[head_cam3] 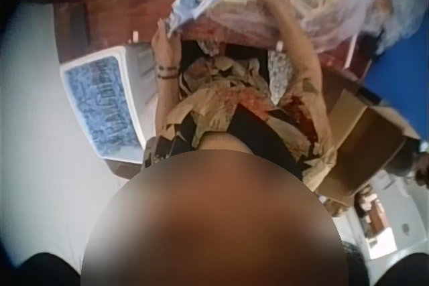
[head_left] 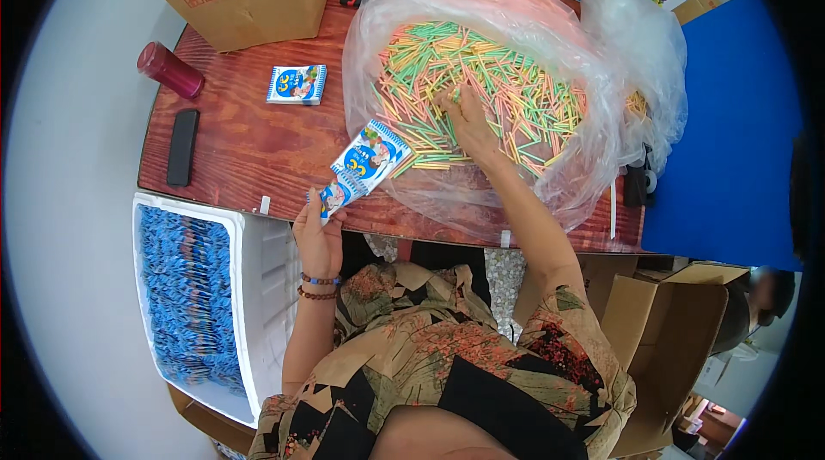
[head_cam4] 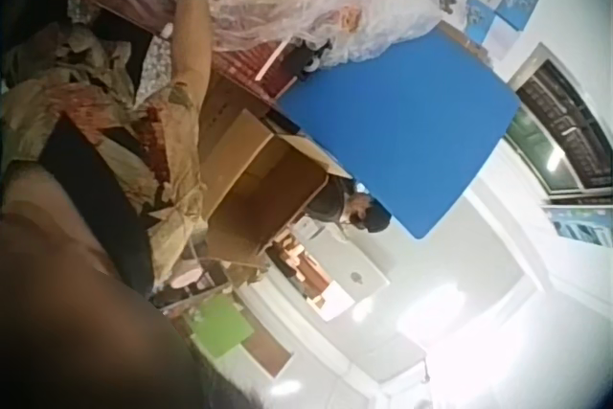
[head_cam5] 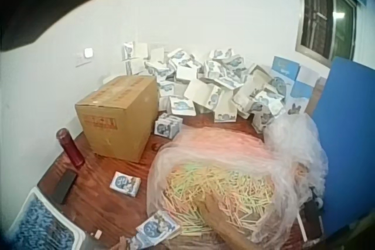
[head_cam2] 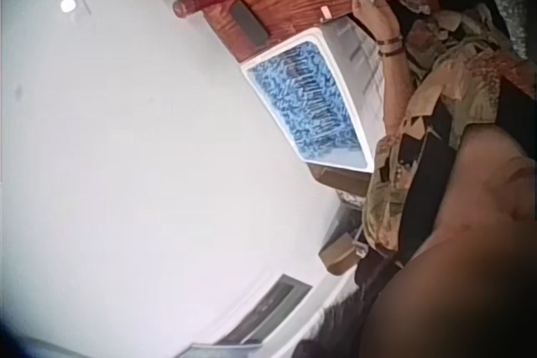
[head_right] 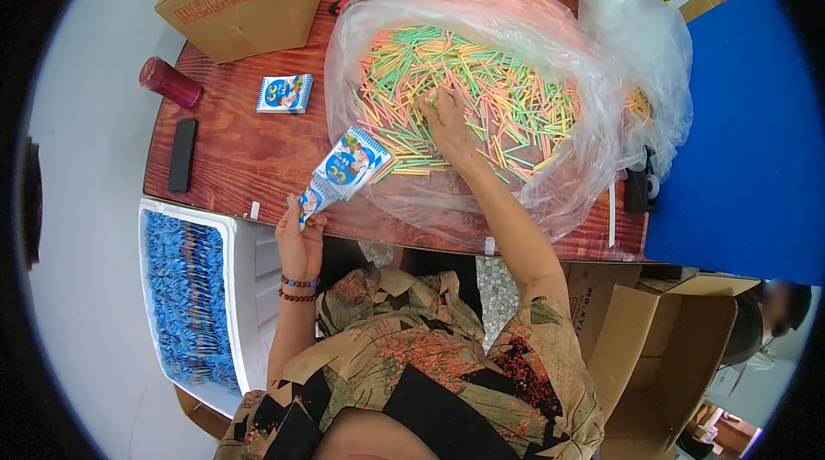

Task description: Filling small plastic bags with colorful toy sticks and arranging them into a storage crate.

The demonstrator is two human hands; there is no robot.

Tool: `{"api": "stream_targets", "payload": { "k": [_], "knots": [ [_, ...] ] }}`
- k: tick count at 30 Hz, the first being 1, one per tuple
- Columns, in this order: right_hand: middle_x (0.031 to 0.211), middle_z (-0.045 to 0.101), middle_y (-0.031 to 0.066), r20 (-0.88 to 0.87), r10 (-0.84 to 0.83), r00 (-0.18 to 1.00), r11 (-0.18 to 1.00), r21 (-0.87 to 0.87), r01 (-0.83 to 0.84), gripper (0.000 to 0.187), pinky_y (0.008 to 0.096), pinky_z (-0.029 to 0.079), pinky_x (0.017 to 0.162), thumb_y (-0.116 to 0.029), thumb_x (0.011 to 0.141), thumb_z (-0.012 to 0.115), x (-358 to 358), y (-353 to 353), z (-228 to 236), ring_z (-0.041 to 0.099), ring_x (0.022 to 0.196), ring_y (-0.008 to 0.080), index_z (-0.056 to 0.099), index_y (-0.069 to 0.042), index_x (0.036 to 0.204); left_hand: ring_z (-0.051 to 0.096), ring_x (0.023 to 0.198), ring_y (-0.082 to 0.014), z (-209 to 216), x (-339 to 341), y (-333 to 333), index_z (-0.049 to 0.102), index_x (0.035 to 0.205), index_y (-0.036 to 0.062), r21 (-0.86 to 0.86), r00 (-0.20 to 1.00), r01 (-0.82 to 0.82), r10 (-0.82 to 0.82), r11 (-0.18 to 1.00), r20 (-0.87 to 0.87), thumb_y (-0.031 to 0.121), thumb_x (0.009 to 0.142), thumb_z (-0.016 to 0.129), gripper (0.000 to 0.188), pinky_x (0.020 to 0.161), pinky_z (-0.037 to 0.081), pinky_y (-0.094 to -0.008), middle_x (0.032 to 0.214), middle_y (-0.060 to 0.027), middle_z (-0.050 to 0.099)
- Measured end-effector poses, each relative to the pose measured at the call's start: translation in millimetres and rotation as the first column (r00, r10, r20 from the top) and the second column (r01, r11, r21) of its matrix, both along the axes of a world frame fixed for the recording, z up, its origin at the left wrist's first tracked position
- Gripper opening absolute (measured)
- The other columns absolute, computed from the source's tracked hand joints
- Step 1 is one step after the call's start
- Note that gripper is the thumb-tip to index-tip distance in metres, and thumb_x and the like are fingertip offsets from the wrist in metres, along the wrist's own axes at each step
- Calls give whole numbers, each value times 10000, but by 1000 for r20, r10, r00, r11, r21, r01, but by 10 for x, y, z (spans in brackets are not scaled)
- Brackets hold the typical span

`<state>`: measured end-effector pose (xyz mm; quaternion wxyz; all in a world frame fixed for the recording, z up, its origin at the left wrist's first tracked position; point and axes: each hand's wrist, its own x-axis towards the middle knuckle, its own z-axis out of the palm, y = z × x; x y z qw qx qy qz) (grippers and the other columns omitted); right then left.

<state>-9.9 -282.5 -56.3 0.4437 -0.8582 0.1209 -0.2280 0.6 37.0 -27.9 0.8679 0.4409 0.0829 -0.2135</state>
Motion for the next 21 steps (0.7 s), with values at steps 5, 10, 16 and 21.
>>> {"api": "stream_targets", "payload": {
  "k": [5, 10, 16, 21],
  "knots": [
    [1048, 633, 132, 469, -78, 880, 612, 719, -329, 195, 467, 365, 1047, -175, 1015, 407, -41, 304, 596, 554, 1164, 327, 475, -12, 1097, 629, 817, -117, 163, -2, -350, 653, 951, 36, -160, 994, 19, -36, 987, -103, 239, 979, 547, 231, 684, 507, -267, 947, -46, 682],
    [1029, 640, 155, 610, -151, 778, 443, 745, -499, 197, 489, 339, 1059, -164, 1013, 399, -95, 843, 932, 546, 1158, 358, 467, -17, 1127, 629, 880, -113, 112, 36, -688, 636, 1029, 51, -204, 998, 45, -55, 978, -43, 247, 975, 554, 220, 714, 502, -263, 1007, -33, 674],
    [1041, 628, 160, 643, -234, 729, 485, 727, -486, 153, 493, 336, 1053, -154, 1012, 400, -161, 1297, 1138, 536, 1165, 353, 460, -76, 1130, 629, 890, -105, 236, 15, -752, 629, 1041, 60, -228, 998, 55, -58, 972, -5, 255, 973, 559, 218, 715, 499, -263, 1014, -20, 675],
    [1044, 617, 185, 620, -181, 763, 532, 715, -454, 97, 466, 358, 1027, -154, 1017, 390, -203, 1425, 1162, 533, 1162, 334, 426, -100, 1089, 634, 884, -104, 269, -6, -726, 638, 1036, 60, -221, 1000, 21, -21, 975, 4, 255, 980, 545, 223, 721, 502, -265, 1009, -21, 679]
  ]
}}
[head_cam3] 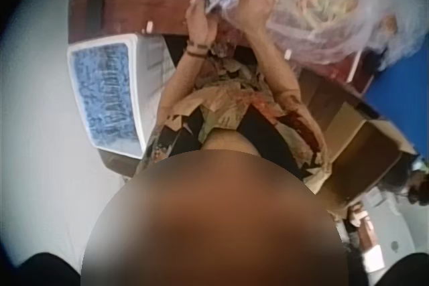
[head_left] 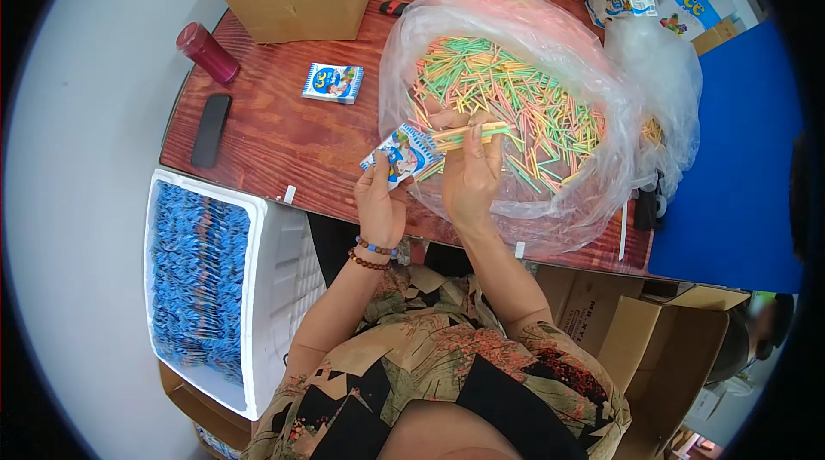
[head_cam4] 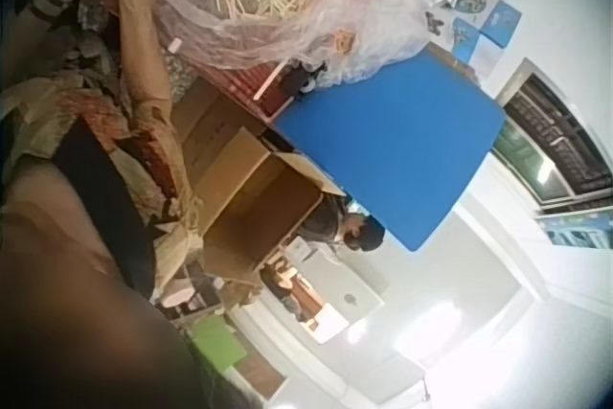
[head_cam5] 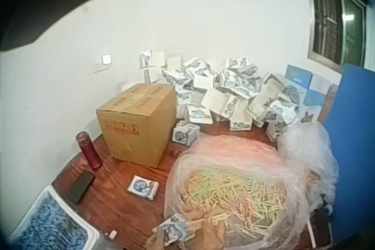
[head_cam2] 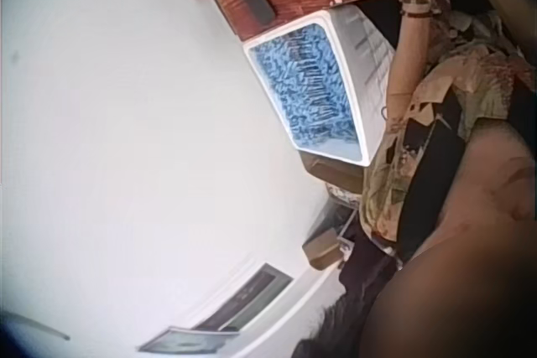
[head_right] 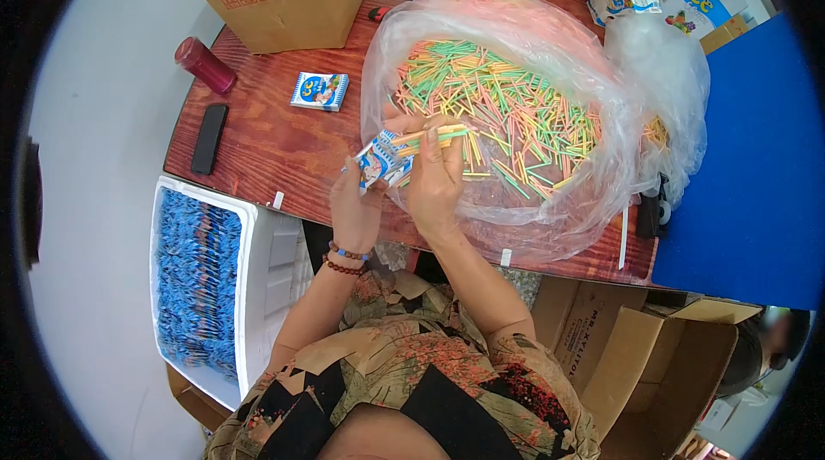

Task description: Filling small plastic bags with colorful toy sticks and arranging them into a storage crate.

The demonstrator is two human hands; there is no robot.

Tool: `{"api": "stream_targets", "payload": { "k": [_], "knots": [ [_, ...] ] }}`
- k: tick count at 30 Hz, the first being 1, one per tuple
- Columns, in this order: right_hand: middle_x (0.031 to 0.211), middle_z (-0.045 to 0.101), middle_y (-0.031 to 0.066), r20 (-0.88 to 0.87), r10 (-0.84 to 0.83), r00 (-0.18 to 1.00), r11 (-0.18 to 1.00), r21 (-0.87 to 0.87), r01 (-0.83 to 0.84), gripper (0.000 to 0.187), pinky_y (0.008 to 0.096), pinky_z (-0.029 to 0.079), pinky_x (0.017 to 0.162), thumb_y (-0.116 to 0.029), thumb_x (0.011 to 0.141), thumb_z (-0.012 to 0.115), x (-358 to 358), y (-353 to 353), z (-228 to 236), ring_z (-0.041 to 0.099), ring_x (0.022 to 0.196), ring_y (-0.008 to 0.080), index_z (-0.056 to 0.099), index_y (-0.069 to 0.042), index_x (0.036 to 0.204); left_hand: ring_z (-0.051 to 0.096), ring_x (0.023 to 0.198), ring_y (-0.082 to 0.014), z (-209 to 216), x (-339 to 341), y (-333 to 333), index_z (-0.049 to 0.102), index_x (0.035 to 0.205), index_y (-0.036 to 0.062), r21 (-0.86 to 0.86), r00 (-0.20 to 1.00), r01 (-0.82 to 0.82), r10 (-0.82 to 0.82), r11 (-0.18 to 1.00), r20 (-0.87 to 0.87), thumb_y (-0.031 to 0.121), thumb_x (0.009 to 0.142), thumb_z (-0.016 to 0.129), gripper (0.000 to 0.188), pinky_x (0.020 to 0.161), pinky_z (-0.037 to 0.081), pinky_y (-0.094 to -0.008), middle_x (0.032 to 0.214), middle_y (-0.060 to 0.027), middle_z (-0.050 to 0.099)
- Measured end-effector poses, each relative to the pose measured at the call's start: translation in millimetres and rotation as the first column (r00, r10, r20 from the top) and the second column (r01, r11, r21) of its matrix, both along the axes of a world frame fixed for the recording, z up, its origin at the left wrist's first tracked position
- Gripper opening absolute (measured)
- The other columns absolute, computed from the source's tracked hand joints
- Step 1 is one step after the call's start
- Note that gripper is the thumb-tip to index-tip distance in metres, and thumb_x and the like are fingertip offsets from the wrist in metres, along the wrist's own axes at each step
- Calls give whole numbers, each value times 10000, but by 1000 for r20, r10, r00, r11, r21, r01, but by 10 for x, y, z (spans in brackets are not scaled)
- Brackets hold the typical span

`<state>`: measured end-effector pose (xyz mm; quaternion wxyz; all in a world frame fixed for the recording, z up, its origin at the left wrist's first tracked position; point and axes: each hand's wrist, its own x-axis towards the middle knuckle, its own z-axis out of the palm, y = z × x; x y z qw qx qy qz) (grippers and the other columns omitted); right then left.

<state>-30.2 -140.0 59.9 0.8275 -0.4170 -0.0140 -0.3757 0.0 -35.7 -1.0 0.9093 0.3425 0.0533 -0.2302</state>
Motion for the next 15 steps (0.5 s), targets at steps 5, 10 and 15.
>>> {"api": "stream_targets", "payload": {
  "k": [5, 10, 15],
  "knots": [
    [1075, 609, 202, -54, 2, 999, 1000, 20, -1, 93, 434, 407, 978, -149, 1013, 399, -11, 101, 4, 541, 1144, 318, 427, -95, 1085, 643, 881, -112, 30, -12, -1, 645, 1029, 47, 1, 1000, -16, 16, 1000, 1, 243, 989, 526, 233, 753, 523, -286, 1005, -30, 682],
    [1122, 598, 206, -90, 9, 996, 1000, 13, -8, 99, 421, 427, 958, -157, 1012, 406, -5, 164, -42, 527, 1170, 292, 423, -82, 1075, 646, 892, -122, 55, -5, -18, 643, 1015, 24, -31, 1000, -29, 29, 999, -1, 216, 991, 519, 230, 780, 531, -292, 1006, -45, 679],
    [1348, 476, 220, -197, -112, 974, 928, -371, 32, 203, 381, 320, 1081, -183, 1013, 398, 4, 202, -127, 356, 1356, 276, 459, -41, 1145, 644, 918, -128, -43, 39, -35, 641, 1016, 27, -78, 999, -30, 31, 996, 12, 215, 990, 521, 225, 815, 527, -285, 1016, -48, 675]
  ]
}}
